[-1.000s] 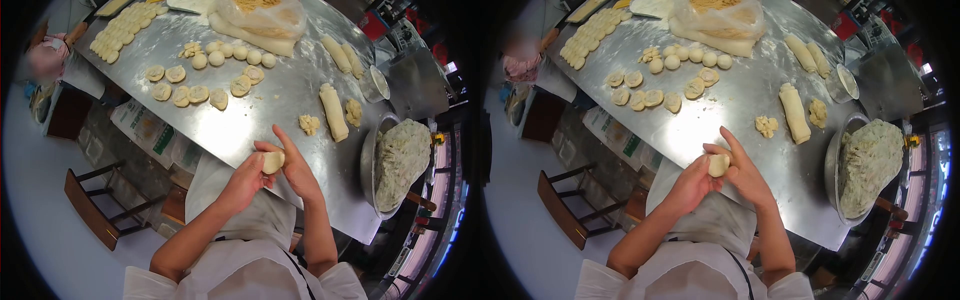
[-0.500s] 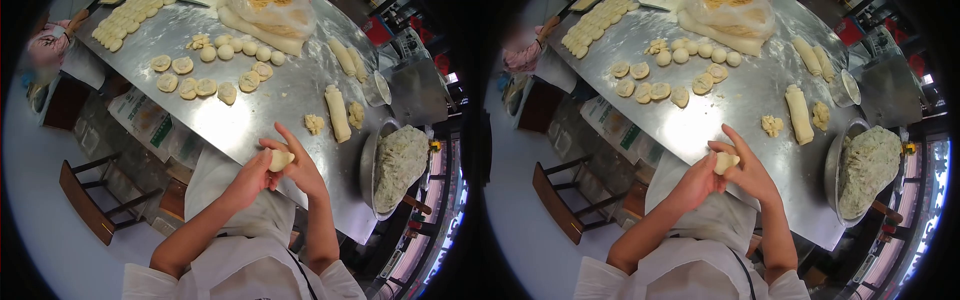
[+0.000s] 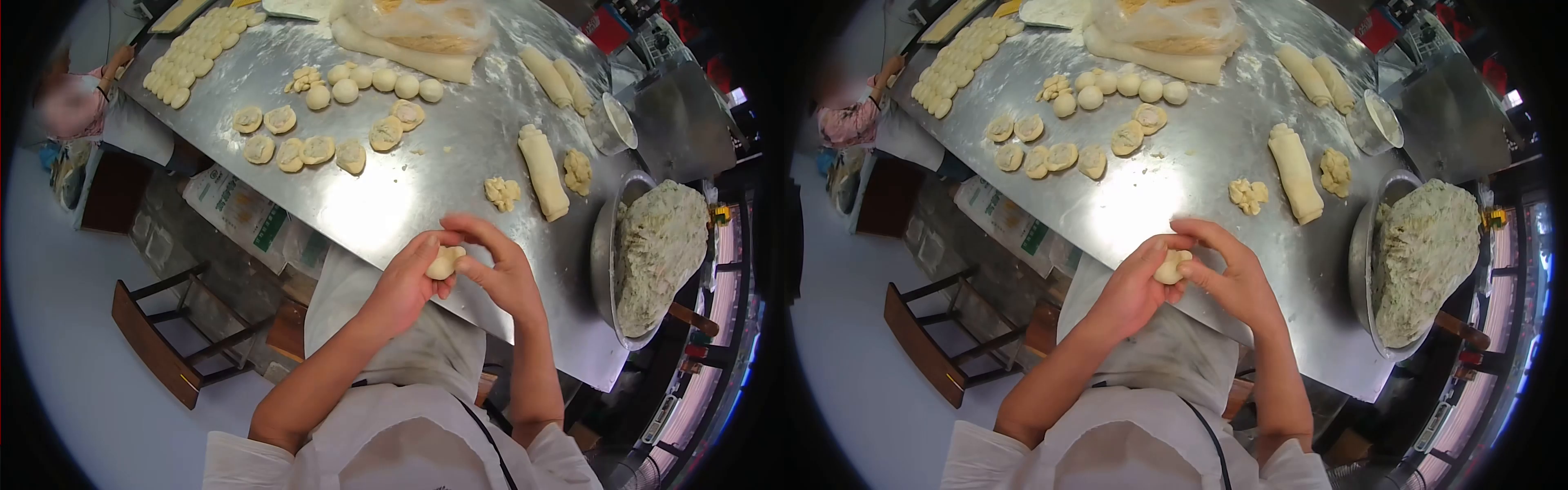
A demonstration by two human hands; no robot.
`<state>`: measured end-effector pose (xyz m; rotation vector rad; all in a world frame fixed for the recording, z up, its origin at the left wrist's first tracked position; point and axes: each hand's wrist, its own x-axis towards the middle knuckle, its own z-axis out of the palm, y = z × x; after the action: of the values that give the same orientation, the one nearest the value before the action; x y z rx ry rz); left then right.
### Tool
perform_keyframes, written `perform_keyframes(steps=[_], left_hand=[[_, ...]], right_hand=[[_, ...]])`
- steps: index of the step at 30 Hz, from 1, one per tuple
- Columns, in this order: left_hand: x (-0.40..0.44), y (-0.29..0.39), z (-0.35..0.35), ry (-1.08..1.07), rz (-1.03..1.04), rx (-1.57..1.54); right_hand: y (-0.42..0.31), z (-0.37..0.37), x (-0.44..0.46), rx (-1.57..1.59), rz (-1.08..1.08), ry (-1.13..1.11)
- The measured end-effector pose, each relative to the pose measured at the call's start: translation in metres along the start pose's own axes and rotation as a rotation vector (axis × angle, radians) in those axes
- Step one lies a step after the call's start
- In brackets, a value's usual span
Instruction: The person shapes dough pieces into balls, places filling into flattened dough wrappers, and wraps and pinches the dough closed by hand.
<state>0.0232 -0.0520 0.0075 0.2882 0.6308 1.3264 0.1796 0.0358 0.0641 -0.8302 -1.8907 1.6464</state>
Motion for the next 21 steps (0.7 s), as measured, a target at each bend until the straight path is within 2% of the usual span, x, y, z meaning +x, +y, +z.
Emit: perform_keyframes(steps=[1, 2, 6, 12, 15, 16, 18, 19, 21], left_hand=[[-0.001, 0.0, 0.001, -0.018, -0.041, -0.015], [0.0, 0.0, 0.003, -0.029, -0.082, -0.03], [0.01, -0.005, 0.017, -0.034, -0.221, 0.002], [0.015, -0.008, 0.024, -0.023, -0.308, 0.255], [0.016, 0.006, 0.033, -0.13, -0.352, 0.347], [0.014, 0.008, 0.035, -0.172, -0.379, 0.358], [0.016, 0.008, 0.038, -0.107, -0.298, 0.05], [0.016, 0.01, 0.037, -0.07, -0.251, -0.103], [0.021, 0.011, 0.021, 0.023, -0.229, -0.219]], right_hand=[[0.0, -0.007, -0.004, -0.229, -0.062, -0.053], [0.009, -0.005, -0.006, -0.237, -0.118, 0.021], [0.014, -0.006, -0.014, -0.588, -0.314, 0.186], [0.038, -0.019, -0.024, -0.78, -0.277, 0.2], [0.06, -0.017, -0.018, -0.853, 0.014, 0.481], [0.068, -0.024, -0.015, -0.738, 0.062, 0.594], [0.078, -0.045, -0.002, -0.495, 0.147, 0.811], [0.078, -0.05, -0.002, -0.491, 0.116, 0.817], [0.075, -0.052, -0.005, -0.482, 0.064, 0.825]])
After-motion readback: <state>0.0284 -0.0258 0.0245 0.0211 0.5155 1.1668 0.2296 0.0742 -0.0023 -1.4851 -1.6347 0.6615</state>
